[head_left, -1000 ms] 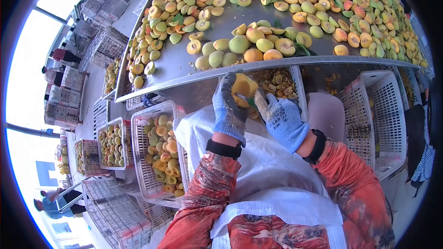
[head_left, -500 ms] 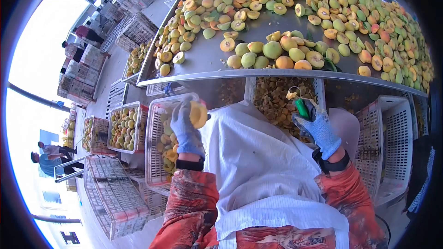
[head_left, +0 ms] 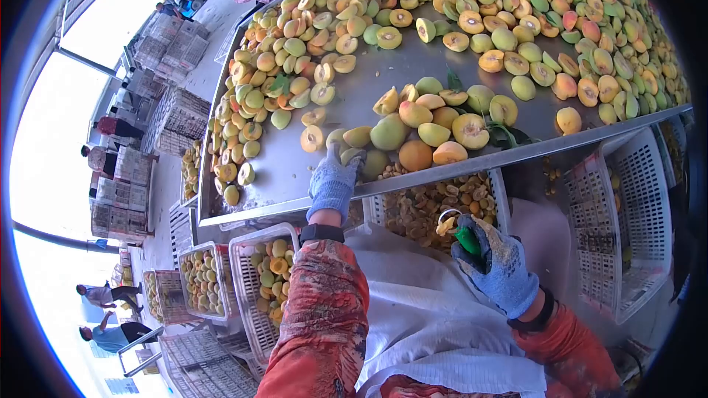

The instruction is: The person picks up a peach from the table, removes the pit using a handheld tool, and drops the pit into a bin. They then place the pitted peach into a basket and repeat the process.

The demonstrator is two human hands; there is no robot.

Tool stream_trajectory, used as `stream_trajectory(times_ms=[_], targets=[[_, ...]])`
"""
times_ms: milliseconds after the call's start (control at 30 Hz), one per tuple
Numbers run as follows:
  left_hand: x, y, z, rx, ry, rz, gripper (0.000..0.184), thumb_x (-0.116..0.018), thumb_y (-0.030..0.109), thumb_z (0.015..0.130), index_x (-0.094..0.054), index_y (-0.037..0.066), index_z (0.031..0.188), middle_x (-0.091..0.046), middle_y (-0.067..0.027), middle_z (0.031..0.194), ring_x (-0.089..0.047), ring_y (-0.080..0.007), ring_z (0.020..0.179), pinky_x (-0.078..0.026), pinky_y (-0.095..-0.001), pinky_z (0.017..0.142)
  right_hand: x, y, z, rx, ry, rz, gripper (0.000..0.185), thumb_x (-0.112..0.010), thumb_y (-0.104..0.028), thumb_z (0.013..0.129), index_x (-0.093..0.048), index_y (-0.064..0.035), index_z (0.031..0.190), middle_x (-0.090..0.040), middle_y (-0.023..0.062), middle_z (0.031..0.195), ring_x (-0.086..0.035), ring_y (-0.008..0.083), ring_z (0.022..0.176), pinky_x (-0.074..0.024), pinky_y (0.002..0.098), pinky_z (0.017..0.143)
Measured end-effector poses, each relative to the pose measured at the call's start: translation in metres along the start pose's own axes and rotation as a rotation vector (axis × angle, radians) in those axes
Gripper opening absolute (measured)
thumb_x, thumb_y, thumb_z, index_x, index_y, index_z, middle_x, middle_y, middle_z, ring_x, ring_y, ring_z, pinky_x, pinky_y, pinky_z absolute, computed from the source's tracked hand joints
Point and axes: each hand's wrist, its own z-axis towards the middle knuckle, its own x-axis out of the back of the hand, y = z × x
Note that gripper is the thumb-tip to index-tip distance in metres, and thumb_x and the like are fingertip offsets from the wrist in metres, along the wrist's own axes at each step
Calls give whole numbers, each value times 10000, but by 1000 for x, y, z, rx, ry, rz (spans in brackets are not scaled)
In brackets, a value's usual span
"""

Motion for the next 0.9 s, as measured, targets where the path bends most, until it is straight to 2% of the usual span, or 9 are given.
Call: stream_trajectory(times_ms=[67, 167, 233, 300, 333, 433, 700, 833, 900], targets=[[-26, -10, 21, -80, -43, 145, 592, -647, 399, 786, -493, 72, 1255, -593, -220, 1104, -576, -349, 1041, -450, -404, 885, -6, 19, -8, -45, -311, -399, 439, -647, -280, 799, -528, -67, 1164, -615, 106, 796, -620, 277, 684, -445, 389, 597], [-20, -39, 33, -230, -166, -256, 592, -634, 349, 786, -457, 72, 1278, -588, -209, 1083, -570, -353, 1040, -473, -416, 875, -4, 15, -4, -104, -356, -291, 446, -651, -274, 794, -523, -71, 1170, -623, 144, 829, -627, 298, 734, -464, 401, 644], [21, -30, 1, 124, -264, -1086, 579, -612, 293, 783, -430, 76, 1288, -578, -193, 1063, -566, -373, 1028, -501, -462, 861, -10, 11, -4, -119, -301, -143, 454, -654, -278, 792, -523, -70, 1174, -628, 158, 853, -630, 307, 751, -475, 402, 660], [44, -36, -31, 73, -366, -1880, 484, -550, 150, 819, -435, 13, 1269, -552, -200, 1114, -573, -389, 1005, -471, -528, 910, -13, 3, -1, -125, -243, -4, 462, -657, -281, 790, -523, -70, 1178, -634, 171, 878, -633, 316, 768, -486, 403, 676], [54, -28, -51, 106, -347, -1943, 499, -536, 283, 844, -429, 44, 1270, -579, -193, 1056, -576, -419, 986, -499, -547, 856, -14, -3, 1, -72, -242, 20, 467, -656, -283, 791, -523, -62, 1181, -637, 174, 896, -636, 319, 769, -495, 400, 676], [64, -30, -97, 212, -537, -1985, 515, -539, 339, 865, -435, 22, 1258, -572, -200, 1085, -583, -410, 977, -496, -545, 860, -18, -36, 11, 100, -204, 70, 467, -652, -289, 799, -526, -42, 1175, -643, 170, 900, -641, 316, 753, -507, 389, 655], [54, -6, -173, 231, -260, -1850, 388, -555, 286, 885, -531, 5, 1151, -611, -135, 1006, -626, -249, 920, -531, -365, 786, -27, -96, 3, 251, -148, -60, 385, -625, -322, 820, -562, -33, 1066, -639, 138, 740, -634, 302, 618, -491, 388, 542], [57, -9, -190, -136, -20, -1513, 295, -572, 42, 824, -554, -1, 1116, -611, -145, 1035, -614, -236, 923, -500, -311, 791, -15, -109, -7, 251, -191, -60, 433, -688, -254, 771, -563, 19, 1084, -647, 173, 782, -637, 310, 657, -500, 377, 586], [54, -16, -193, -389, 98, -1010, 311, -573, -30, 779, -575, -6, 1090, -606, -160, 1047, -609, -240, 924, -492, -311, 805, -10, -114, -9, 273, -237, -108, 417, -678, -258, 776, -573, 24, 1065, -644, 174, 771, -634, 315, 649, -497, 383, 577]])
